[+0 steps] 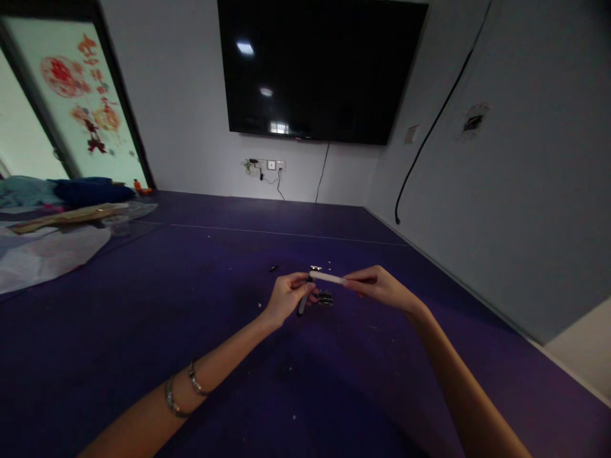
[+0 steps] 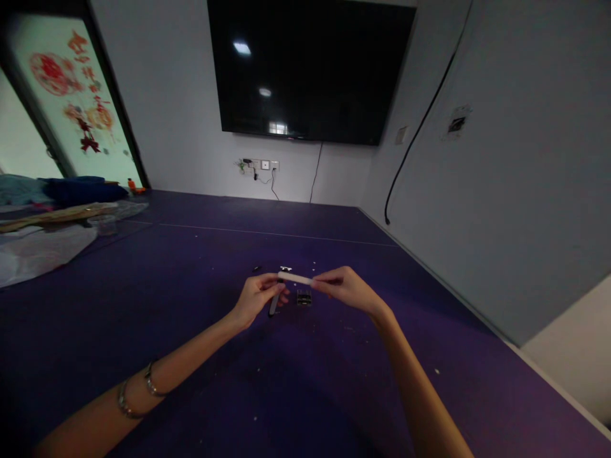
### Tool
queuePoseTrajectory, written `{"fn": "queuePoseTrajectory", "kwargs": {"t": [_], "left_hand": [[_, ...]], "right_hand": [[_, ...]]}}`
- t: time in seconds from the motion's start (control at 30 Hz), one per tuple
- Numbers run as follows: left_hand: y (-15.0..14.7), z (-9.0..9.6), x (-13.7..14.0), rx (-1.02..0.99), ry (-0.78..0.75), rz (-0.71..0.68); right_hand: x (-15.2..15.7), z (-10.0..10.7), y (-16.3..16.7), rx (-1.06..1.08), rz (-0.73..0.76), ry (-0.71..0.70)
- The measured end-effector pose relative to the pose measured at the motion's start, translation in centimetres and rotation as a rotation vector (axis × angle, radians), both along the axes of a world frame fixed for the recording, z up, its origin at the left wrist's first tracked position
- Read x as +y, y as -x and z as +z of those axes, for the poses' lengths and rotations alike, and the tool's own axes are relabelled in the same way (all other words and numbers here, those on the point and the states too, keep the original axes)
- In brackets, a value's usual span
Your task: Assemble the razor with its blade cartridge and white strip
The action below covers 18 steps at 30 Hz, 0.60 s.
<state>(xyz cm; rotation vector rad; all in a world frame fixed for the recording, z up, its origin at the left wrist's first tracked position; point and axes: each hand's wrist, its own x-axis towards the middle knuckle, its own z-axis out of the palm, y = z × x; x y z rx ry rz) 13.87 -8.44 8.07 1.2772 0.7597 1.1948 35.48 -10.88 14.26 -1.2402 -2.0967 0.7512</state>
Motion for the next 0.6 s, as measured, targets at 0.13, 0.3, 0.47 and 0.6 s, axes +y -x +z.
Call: {"fn": "queuePoseTrajectory", "kwargs": {"t": [0.13,0.3,0.47,0.6], "left_hand": [[0.4,0.4,0.4,-0.012,-0.005,0.026],[2.0,2.2,1.3,-0.023,-0.054,0.09],[3.6,3.9,2.1,-0.032,-0.114,0.145],[3.8,4.4,2.1,-0.034,-0.139,0.147]], "right_hand": [[-0.1,0.2,0.0,0.076,-0.025,0.036],[-0.2,0.3,0.5,0.362,-0.12,-0.025],[0.3,-0.2,1.7,0.554,-0.26,-0.102],[0.8,-1.3,2.5,0.365,-0.326,-0.102]]}}
